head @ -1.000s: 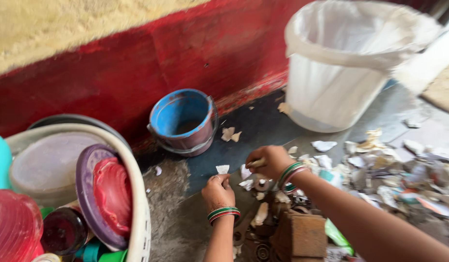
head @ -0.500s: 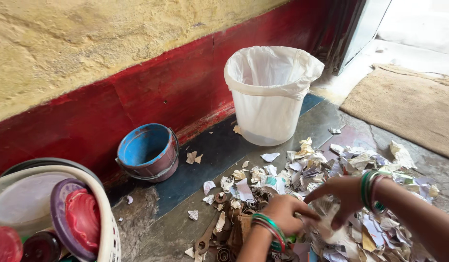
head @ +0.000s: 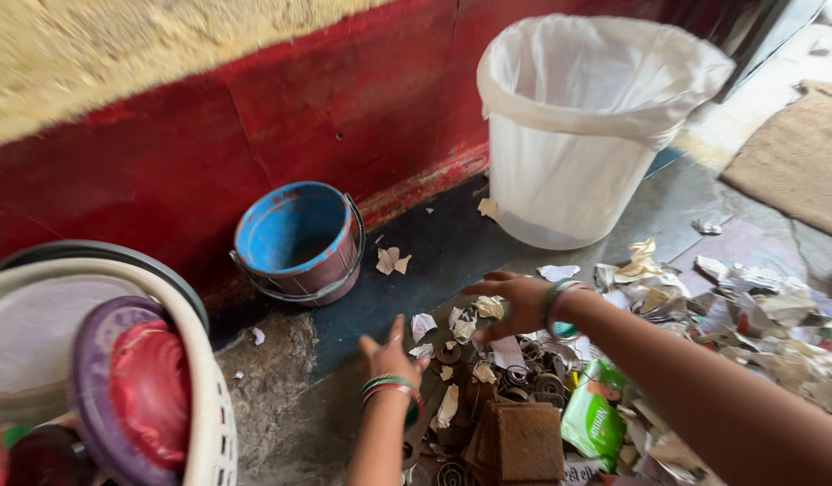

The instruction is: The person sorts through a pile of mixed recyclables on the floor, picking up bottle caps, plastic containers, and metal pieces. They place the sorted items into a white basket and a blue bucket.

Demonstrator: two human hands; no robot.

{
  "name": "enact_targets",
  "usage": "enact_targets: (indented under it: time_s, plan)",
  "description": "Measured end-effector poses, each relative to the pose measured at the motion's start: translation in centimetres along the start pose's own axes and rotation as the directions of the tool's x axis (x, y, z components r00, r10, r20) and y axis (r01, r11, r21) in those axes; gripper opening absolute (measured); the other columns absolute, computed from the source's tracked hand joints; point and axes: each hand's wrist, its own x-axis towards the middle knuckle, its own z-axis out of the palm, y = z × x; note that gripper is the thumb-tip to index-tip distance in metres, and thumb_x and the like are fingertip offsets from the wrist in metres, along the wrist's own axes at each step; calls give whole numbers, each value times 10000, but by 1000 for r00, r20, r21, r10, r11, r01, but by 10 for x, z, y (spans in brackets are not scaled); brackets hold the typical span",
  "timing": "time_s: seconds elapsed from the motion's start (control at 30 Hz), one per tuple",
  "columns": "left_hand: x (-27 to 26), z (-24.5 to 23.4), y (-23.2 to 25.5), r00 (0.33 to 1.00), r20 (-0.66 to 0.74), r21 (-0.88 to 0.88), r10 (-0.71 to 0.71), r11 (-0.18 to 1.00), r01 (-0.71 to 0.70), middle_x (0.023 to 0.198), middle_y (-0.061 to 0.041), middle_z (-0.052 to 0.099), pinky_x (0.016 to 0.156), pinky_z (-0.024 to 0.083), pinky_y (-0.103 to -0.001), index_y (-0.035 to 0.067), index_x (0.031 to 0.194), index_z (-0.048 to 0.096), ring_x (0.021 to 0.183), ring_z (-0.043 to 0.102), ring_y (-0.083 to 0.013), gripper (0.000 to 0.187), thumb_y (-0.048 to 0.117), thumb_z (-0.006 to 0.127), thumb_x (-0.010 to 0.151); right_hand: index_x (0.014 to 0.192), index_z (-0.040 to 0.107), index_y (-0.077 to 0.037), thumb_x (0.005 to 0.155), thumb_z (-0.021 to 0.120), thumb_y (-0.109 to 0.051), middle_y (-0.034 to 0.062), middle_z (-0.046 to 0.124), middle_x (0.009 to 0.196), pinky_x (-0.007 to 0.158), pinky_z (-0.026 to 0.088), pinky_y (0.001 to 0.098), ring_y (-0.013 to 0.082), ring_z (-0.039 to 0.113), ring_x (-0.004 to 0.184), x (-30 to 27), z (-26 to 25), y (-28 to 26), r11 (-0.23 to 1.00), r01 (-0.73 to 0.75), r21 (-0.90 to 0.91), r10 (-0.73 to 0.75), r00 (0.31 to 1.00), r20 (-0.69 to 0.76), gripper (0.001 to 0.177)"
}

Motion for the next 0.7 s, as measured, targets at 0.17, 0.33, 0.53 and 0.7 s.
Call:
enact_targets:
  time_s: [0.17, 0.33, 0.53, 0.7]
  plan:
    - [8, 22, 42, 973, -197, -119, 124, 982, -149, 1071, -150, 676, 930, 564, -353, 174, 939, 856, 1021, 697, -329, 230, 63, 739, 776, 1204, 742, -331, 754, 785, -493, 79, 685, 1280, 1067, 502, 405, 278, 625, 1218, 62, 32, 7, 988, -4, -152, 8, 1000, 24, 481]
    - [0, 22, 90, 941, -118, -307, 318, 889, -339, 906, -144, 775, 847, 591, -356, 143, 858, 837, 863, 762, -285, 221, 31, 709, 718, 946, 834, -234, 733, 755, -290, 5, 806, 874, 807, 633, 323, 202, 799, 812, 55, 34, 67, 975, -157, 160, 175, 979, -105, 234]
    - [-49, 67, 180, 774, 185, -239, 605, 792, -562, 929, -168, 756, 864, 583, -388, 164, 937, 829, 885, 743, -332, 189, 139, 767, 760, 892, 860, -162, 670, 697, -97, 4, 846, 797, 714, 641, 293, 125, 789, 733, -58, -7, 139, 959, -32, 281, 51, 997, -59, 283]
    - [-148, 94, 231, 548, 482, -32, 684, 639, -769, 1041, -284, 737, 904, 598, -450, 2, 996, 790, 1008, 728, -397, 284, 63, 799, 719, 1062, 809, -178, 747, 833, -164, -22, 801, 946, 854, 599, 323, 148, 761, 889, -153, -29, 135, 988, -146, -58, 154, 967, 203, 317]
